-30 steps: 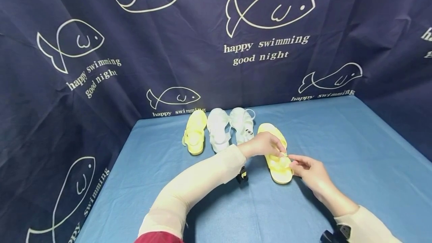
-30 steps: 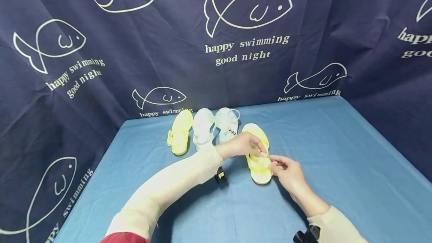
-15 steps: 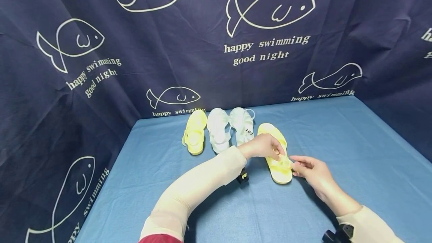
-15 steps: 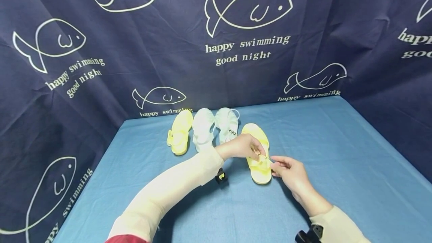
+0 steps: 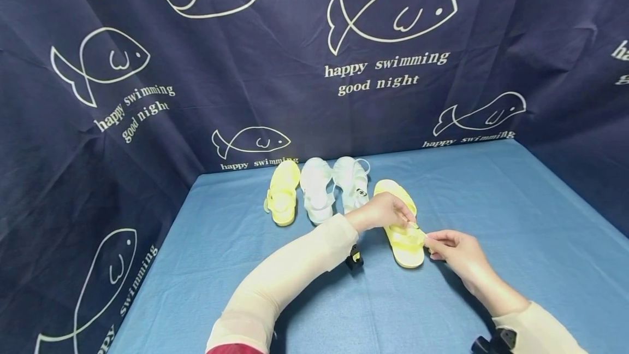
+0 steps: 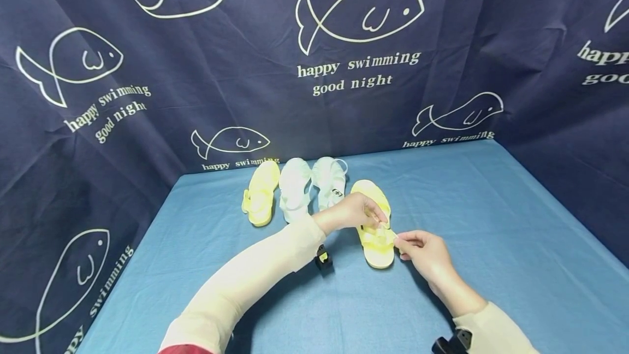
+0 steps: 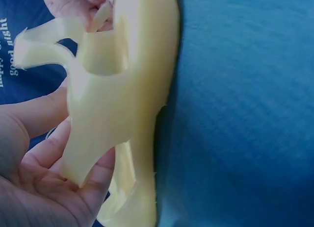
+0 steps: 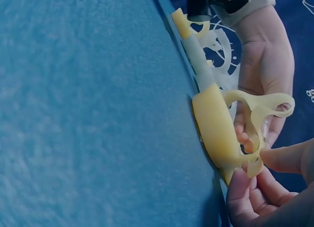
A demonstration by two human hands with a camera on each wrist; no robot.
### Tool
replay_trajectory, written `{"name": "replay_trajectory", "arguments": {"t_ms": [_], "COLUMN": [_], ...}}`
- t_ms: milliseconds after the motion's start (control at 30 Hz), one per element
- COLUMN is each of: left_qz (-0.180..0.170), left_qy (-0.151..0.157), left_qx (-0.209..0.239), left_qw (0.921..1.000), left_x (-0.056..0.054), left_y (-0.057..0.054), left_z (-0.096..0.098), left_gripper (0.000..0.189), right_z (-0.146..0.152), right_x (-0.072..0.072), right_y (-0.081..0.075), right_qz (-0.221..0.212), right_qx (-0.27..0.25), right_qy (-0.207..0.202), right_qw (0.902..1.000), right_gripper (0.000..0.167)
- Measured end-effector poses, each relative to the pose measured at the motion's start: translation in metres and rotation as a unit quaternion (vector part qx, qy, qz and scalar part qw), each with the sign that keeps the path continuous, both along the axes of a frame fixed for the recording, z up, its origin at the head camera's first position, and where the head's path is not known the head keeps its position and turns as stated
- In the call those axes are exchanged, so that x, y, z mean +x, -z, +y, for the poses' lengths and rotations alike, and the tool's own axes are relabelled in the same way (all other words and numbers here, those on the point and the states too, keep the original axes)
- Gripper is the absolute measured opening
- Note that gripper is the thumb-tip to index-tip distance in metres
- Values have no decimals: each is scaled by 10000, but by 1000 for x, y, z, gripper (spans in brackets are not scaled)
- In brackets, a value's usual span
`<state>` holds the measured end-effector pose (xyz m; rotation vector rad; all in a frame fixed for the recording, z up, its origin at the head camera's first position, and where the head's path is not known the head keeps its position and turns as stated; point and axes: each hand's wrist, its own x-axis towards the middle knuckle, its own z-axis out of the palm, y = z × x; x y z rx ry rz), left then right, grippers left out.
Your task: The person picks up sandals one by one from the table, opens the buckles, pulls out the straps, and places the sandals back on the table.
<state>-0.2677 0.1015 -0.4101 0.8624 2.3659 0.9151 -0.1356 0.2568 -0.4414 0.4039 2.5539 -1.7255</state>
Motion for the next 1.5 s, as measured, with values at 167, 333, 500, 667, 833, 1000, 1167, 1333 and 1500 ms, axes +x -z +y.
{"name": "replay_trajectory", "arguments": {"t_ms": [167, 333, 500, 667, 833, 1000, 1167, 1333, 1500], "left_qz": [65, -57, -306, -745, -1020, -1318, -1560, -1864, -2089], "left_qy": [153, 66, -285, -610, -813, -938, -914, -916, -996], "left_qx": [-235, -169, 57, 392, 627, 841, 1020, 1116, 1173], "left_qw": [9996, 9998, 9991, 9946, 9895, 9832, 9782, 9718, 9658], "left_x": [-1, 0, 3, 6, 7, 7, 5, 1, 3], "left_y": [-2, -2, -1, 5, 10, 12, 17, 20, 19], "left_z": [1, 0, 2, 6, 10, 12, 12, 9, 6], "left_gripper": [14, 17, 15, 15, 15, 14, 15, 16, 16], "right_z": [-3, -3, -4, -6, -7, -9, -7, 0, 2], "right_x": [1, 1, 2, 2, 1, 0, -2, -3, -1], "right_y": [0, 0, 2, 5, 6, 6, 4, -6, -12], "right_qz": [5, 130, 134, 78, 119, 166, 372, 547, 462], "right_qx": [104, 207, 16, -50, -124, -169, -304, 10, 292], "right_qy": [72, 168, 310, 468, 611, 751, 751, 560, 396], "right_qw": [9999, 9996, 9994, 9989, 9980, 9969, 9960, 9969, 9977], "right_gripper": [39, 39, 38, 36, 35, 36, 34, 37, 42]}}
